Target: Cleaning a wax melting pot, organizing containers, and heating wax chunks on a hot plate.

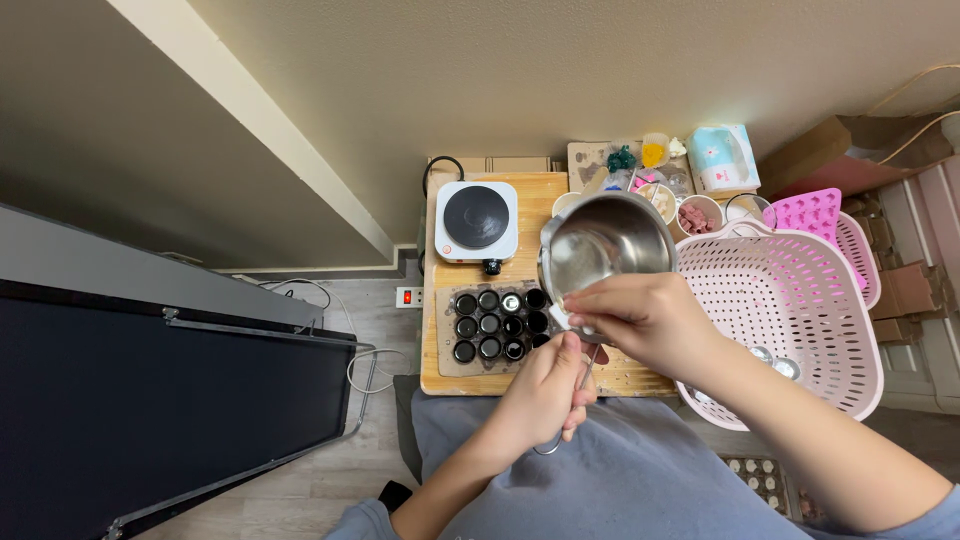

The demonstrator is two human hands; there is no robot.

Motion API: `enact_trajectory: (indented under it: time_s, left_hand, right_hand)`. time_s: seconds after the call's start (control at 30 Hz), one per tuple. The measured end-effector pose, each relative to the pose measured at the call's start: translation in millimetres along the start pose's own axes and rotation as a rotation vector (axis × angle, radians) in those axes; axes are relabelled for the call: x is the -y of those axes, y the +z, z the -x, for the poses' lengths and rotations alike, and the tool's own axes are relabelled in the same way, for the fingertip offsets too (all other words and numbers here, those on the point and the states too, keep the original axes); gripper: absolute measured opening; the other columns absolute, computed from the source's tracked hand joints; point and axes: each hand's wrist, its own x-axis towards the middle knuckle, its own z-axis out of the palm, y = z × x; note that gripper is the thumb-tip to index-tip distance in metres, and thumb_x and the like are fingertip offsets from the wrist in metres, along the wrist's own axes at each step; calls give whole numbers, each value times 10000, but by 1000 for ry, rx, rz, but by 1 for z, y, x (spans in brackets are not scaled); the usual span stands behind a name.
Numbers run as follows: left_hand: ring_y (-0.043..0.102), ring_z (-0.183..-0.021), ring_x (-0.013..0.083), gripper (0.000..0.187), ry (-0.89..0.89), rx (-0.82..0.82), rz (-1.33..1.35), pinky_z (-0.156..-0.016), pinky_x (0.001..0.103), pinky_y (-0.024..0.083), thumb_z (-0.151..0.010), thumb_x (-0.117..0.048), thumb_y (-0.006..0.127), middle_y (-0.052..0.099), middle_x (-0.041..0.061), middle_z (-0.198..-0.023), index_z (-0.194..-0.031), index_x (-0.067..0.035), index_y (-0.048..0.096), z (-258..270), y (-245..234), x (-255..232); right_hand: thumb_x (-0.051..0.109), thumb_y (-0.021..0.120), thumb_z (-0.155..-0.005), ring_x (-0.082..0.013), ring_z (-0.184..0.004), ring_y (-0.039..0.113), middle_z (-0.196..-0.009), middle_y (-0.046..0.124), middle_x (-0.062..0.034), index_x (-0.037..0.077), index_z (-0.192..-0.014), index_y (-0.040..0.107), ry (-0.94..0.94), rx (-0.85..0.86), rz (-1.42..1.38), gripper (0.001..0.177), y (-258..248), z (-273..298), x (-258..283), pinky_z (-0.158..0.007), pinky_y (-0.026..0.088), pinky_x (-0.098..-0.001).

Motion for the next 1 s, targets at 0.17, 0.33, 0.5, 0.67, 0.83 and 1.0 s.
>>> enact_trajectory:
  time_s: [0.17, 0.33, 0.5, 0.67, 0.83, 1.0]
  left_hand:
    - [420, -413, 77, 455, -31, -29, -4, -362, 273, 401, -1097, -493, 297, 463, 26, -646, -1003, -66, 421, 1, 8, 1]
    - [468, -423, 89, 445, -30, -72, -177, -373, 284, 420, -1099, -469, 334, 513, 47, -658, -1001, -47, 436, 8, 14, -9]
    - [502, -447, 106, 420, -5, -108, -314, -383, 297, 433, -1098, -410, 372, 549, 50, -671, -1037, -16, 504, 13, 21, -16]
    - [523, -491, 105, 410, 188, -149, -394, -440, 282, 443, -1133, -392, 383, 571, 57, -669, -1049, -17, 525, 7, 11, 7]
    - [466, -504, 72, 404, 189, -128, -280, -453, 241, 405, -1159, -375, 385, 539, 41, -660, -1083, -26, 574, 12, 9, -5]
    - [368, -425, 55, 401, -6, -146, -115, -366, 248, 356, -1108, -390, 323, 430, -14, -623, -1092, -47, 529, 17, 4, -23]
  right_hand:
    - [97, 803, -819, -234, -786, 760, -904, 774, -88, 45, -951, 792, 36, -132, 18, 142, 15, -11, 7, -691, 601, -324]
    - [89, 809, -852, -239, -773, 742, -900, 754, -112, 27, -976, 788, 63, -210, 67, 140, 18, -24, 8, -667, 581, -329]
    - [65, 794, -864, -284, -718, 683, -836, 692, -120, -6, -967, 763, -14, -254, 236, 128, 15, -36, 3, -626, 535, -385]
    - [31, 770, -829, -292, -730, 674, -854, 663, -115, 3, -1021, 762, -89, -250, 398, 195, 9, -38, 0, -639, 540, -396]
    - [11, 766, -844, -280, -811, 689, -945, 671, -113, 20, -1057, 747, -101, -326, 425, 214, -20, -33, -6, -700, 559, -377]
    - [6, 795, -836, -257, -774, 692, -953, 698, -86, 62, -1041, 776, -87, -214, 539, 213, -49, -21, 19, -671, 552, -383]
